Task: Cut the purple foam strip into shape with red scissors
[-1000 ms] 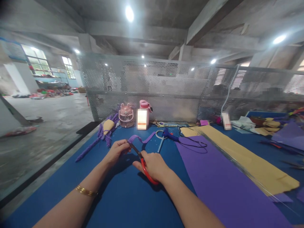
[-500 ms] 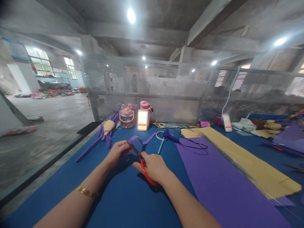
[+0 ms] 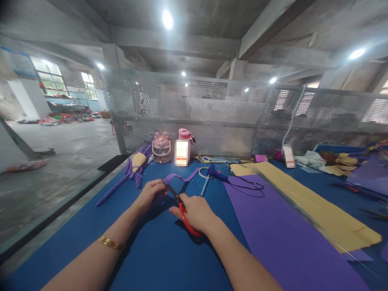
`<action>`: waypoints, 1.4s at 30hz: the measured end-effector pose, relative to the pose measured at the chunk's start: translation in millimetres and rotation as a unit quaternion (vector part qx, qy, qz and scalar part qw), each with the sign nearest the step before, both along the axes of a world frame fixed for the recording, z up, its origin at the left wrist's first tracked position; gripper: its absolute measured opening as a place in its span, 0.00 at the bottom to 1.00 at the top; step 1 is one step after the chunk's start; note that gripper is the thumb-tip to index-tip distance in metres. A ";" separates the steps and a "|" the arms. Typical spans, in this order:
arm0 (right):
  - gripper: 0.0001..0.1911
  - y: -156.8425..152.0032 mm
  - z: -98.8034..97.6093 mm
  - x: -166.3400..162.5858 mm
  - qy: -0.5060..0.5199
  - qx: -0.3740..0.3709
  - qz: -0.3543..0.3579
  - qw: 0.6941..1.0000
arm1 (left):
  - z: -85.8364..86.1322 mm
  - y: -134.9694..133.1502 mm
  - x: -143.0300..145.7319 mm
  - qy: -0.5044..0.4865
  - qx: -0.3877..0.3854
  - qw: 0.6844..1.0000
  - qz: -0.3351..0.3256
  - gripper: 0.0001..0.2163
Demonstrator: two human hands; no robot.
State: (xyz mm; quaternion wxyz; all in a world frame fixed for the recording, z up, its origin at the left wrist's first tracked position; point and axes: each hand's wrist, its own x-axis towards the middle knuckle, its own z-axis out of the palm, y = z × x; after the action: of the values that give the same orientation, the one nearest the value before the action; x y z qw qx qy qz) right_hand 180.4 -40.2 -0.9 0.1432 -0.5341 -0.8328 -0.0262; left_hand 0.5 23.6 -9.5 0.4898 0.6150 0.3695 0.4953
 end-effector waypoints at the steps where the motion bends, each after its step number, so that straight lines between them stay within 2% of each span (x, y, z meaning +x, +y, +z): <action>1: 0.17 0.0 0.1 0.0 -0.001 -0.001 0.000 1.000 | -0.2 0.3 0.0 -0.001 -0.001 1.000 0.000 0.09; 17: 0.18 0.0 0.8 -0.2 -0.006 -0.010 -0.002 1.000 | -1.3 -0.2 1.7 -0.018 -0.019 1.000 0.002 0.08; 42: 0.17 1.6 -1.7 0.6 -0.011 -0.003 0.001 1.000 | -4.2 3.4 0.3 -0.029 -0.006 0.999 -0.013 0.08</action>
State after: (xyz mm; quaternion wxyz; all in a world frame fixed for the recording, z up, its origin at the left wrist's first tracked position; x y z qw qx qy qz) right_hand 181.0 -38.6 -2.6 0.1325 -0.5337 -0.8348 -0.0289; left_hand 0.9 27.0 -13.8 0.5101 0.6025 0.3500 0.5044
